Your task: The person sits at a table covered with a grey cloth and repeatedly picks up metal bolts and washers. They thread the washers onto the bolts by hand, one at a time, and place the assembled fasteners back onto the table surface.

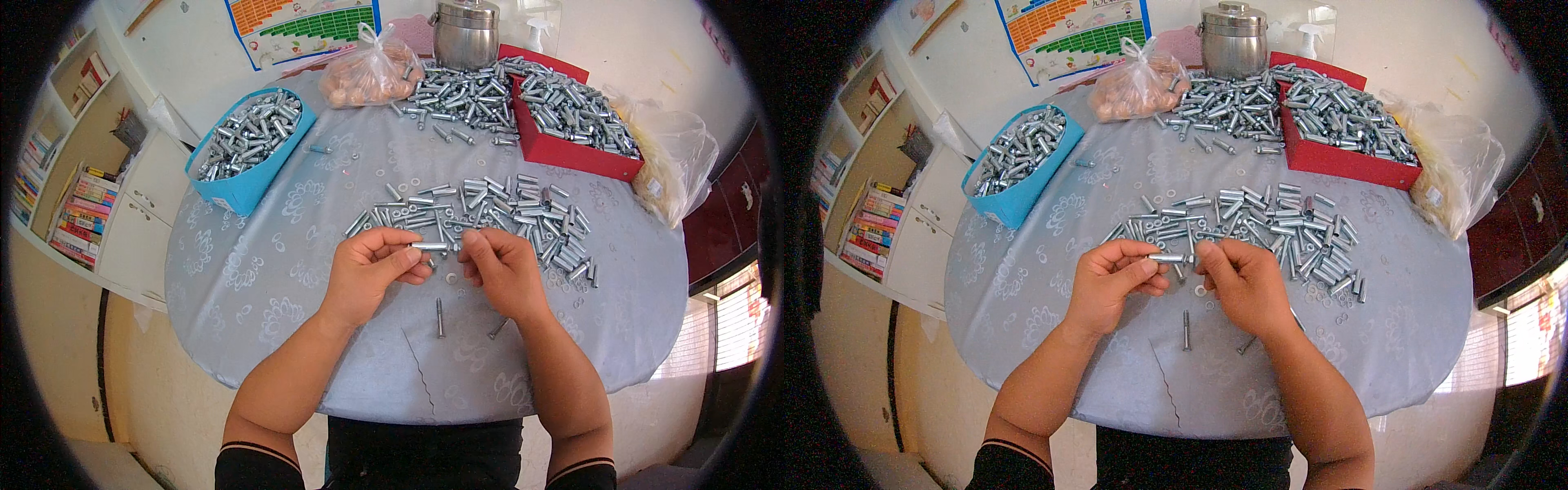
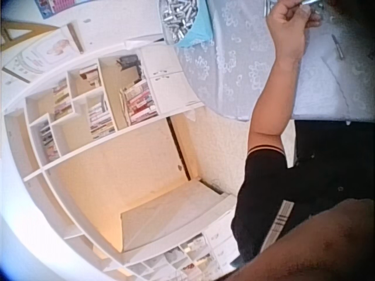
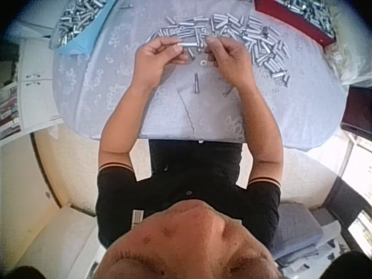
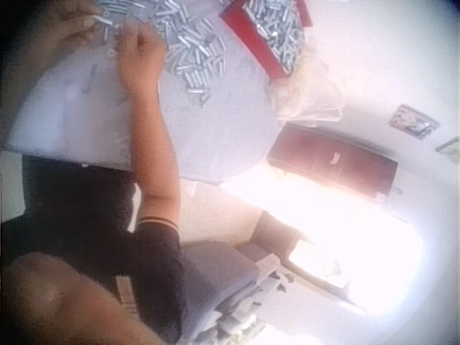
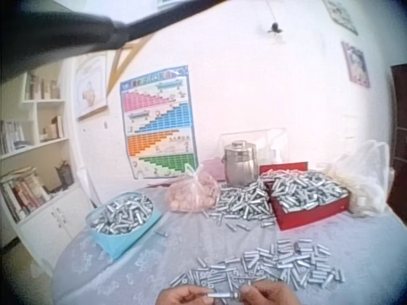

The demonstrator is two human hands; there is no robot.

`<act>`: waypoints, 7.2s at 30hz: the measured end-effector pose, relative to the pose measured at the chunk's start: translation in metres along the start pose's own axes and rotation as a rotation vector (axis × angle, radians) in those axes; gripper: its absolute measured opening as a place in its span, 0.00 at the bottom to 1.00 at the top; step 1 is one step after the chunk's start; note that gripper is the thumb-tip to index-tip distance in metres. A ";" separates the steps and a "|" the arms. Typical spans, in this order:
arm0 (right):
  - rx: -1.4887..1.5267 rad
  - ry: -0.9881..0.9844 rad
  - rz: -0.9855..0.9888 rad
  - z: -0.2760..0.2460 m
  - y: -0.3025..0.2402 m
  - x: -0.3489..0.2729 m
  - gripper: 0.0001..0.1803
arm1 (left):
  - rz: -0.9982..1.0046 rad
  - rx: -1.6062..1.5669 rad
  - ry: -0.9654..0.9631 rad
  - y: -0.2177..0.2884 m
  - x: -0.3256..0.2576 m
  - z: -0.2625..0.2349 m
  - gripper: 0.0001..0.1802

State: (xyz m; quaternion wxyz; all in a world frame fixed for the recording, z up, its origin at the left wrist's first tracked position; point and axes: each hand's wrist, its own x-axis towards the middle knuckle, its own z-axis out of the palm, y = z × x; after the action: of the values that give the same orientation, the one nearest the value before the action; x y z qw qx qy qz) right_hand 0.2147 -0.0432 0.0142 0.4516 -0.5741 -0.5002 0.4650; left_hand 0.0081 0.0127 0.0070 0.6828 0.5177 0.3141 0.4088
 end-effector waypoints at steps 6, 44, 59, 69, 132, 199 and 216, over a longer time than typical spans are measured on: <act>0.132 -0.003 -0.247 0.007 0.011 0.003 0.08 | 0.011 -0.013 -0.011 -0.002 0.002 -0.001 0.11; 0.133 -0.058 -0.102 0.003 0.003 0.000 0.08 | 0.016 -0.057 -0.038 -0.003 0.001 -0.001 0.10; 0.230 0.015 -0.211 0.013 0.000 -0.001 0.09 | 0.019 -0.061 -0.049 -0.004 0.001 -0.001 0.10; 0.301 -0.031 -0.178 0.012 0.001 0.000 0.09 | 0.076 0.039 -0.036 -0.005 0.001 0.001 0.10; 0.293 0.444 -0.171 -0.013 0.005 0.013 0.08 | 0.080 0.399 0.326 0.019 0.010 -0.037 0.07; 0.353 0.232 -0.040 -0.016 0.004 0.015 0.11 | 0.349 0.757 0.028 0.001 0.014 0.021 0.12; 0.180 0.226 -0.085 -0.008 0.012 0.012 0.11 | 0.327 0.716 0.016 -0.002 0.013 0.022 0.16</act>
State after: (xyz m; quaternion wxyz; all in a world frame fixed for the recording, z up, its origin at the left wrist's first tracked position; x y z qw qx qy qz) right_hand 0.2249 -0.0327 0.0026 0.5739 -0.5583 -0.4264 0.4209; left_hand 0.0329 0.0139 0.0106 0.3823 0.7633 0.3553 0.3807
